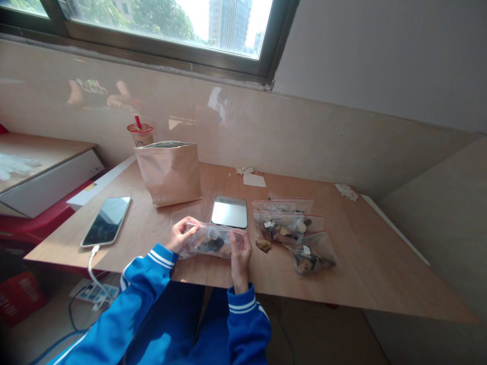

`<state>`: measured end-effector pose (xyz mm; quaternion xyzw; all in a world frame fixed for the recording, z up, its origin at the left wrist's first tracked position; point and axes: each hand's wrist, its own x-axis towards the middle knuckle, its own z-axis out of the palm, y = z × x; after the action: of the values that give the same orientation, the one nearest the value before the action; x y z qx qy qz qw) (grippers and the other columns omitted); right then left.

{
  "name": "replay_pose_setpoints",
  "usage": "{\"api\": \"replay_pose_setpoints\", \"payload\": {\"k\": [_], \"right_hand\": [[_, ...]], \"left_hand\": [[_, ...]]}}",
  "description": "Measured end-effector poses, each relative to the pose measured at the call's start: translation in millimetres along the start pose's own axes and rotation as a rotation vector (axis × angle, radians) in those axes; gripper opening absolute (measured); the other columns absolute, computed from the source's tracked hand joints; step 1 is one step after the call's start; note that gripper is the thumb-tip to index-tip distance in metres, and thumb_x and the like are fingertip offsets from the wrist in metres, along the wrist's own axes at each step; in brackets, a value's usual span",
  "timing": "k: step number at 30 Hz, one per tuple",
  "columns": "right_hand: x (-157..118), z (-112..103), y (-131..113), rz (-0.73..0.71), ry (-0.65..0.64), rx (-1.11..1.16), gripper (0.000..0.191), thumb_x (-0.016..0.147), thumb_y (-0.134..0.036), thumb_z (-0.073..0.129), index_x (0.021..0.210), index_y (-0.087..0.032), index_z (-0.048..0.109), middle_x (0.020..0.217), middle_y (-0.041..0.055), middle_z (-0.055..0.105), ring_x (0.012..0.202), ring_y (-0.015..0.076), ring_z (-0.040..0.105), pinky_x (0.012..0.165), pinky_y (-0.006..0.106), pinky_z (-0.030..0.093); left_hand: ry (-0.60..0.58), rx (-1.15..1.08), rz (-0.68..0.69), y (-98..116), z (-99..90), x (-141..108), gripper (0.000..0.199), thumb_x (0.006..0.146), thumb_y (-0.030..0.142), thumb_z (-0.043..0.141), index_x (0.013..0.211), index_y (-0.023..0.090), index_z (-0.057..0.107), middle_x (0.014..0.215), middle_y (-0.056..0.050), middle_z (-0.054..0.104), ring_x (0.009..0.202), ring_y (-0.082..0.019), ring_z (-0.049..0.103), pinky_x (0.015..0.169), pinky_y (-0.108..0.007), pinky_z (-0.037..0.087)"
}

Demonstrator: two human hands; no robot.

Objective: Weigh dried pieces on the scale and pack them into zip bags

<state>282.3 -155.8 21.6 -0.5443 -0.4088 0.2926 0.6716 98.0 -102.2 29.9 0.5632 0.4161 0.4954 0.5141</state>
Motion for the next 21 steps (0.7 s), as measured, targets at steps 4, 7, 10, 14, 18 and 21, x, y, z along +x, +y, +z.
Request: {"api": "replay_pose_setpoints", "payload": {"k": [4, 7, 10, 14, 18, 21], "right_hand": [[-1.1, -0.2, -1.3, 0.021, -0.001, 0.002, 0.027, 0.083, -0.042, 0.063, 0.091, -0.017, 0.064, 0.084, 0.0042, 0.069, 0.079, 0.0183, 0.064, 0.076, 0.032, 0.051], [-2.0, 0.6, -2.1, 0.024, -0.052, 0.022, 0.029, 0.082, -0.041, 0.065, 0.098, -0.017, 0.065, 0.094, 0.0056, 0.07, 0.086, 0.0195, 0.065, 0.081, 0.033, 0.051], [-2.0, 2.1, -2.5, 0.003, -0.093, 0.025, 0.025, 0.083, -0.039, 0.065, 0.096, -0.018, 0.067, 0.095, 0.0055, 0.07, 0.09, 0.0198, 0.065, 0.083, 0.034, 0.05], [-0.2, 3.5, -0.7, -0.05, -0.059, -0.015, 0.022, 0.081, -0.038, 0.068, 0.086, -0.017, 0.069, 0.087, 0.0045, 0.069, 0.085, 0.0193, 0.064, 0.08, 0.033, 0.051], [1.3, 4.7, 1.7, -0.067, -0.03, -0.051, 0.024, 0.079, -0.04, 0.069, 0.081, -0.016, 0.071, 0.085, 0.0051, 0.069, 0.084, 0.0195, 0.063, 0.078, 0.034, 0.051], [1.7, 5.1, 3.8, -0.036, -0.012, -0.034, 0.027, 0.078, -0.042, 0.069, 0.083, -0.016, 0.071, 0.086, 0.0057, 0.071, 0.083, 0.0197, 0.064, 0.078, 0.034, 0.052]], "left_hand": [[-0.079, 0.019, -0.006, 2.4, 0.4, -1.0, 0.038, 0.073, 0.049, 0.071, 0.093, 0.016, 0.068, 0.093, -0.007, 0.072, 0.086, -0.02, 0.067, 0.076, -0.028, 0.052], [-0.123, 0.02, -0.026, 3.2, 1.3, -1.8, 0.035, 0.075, 0.047, 0.07, 0.089, 0.015, 0.068, 0.084, -0.006, 0.071, 0.076, -0.018, 0.066, 0.068, -0.026, 0.051], [-0.123, -0.003, -0.026, 2.8, 2.3, -1.8, 0.033, 0.076, 0.046, 0.07, 0.082, 0.014, 0.068, 0.076, -0.005, 0.07, 0.069, -0.016, 0.064, 0.063, -0.025, 0.05], [-0.096, -0.02, 0.026, 4.2, 2.3, -1.6, 0.029, 0.076, 0.043, 0.071, 0.081, 0.014, 0.068, 0.08, -0.006, 0.071, 0.075, -0.017, 0.065, 0.07, -0.026, 0.051], [-0.055, -0.008, 0.052, 6.3, 1.8, -2.0, 0.028, 0.075, 0.042, 0.073, 0.077, 0.014, 0.069, 0.08, -0.006, 0.071, 0.078, -0.018, 0.065, 0.074, -0.027, 0.051], [-0.031, -0.007, 0.059, 6.1, 2.5, -2.9, 0.028, 0.074, 0.042, 0.073, 0.076, 0.014, 0.07, 0.08, -0.006, 0.071, 0.078, -0.018, 0.065, 0.073, -0.027, 0.051]]}}
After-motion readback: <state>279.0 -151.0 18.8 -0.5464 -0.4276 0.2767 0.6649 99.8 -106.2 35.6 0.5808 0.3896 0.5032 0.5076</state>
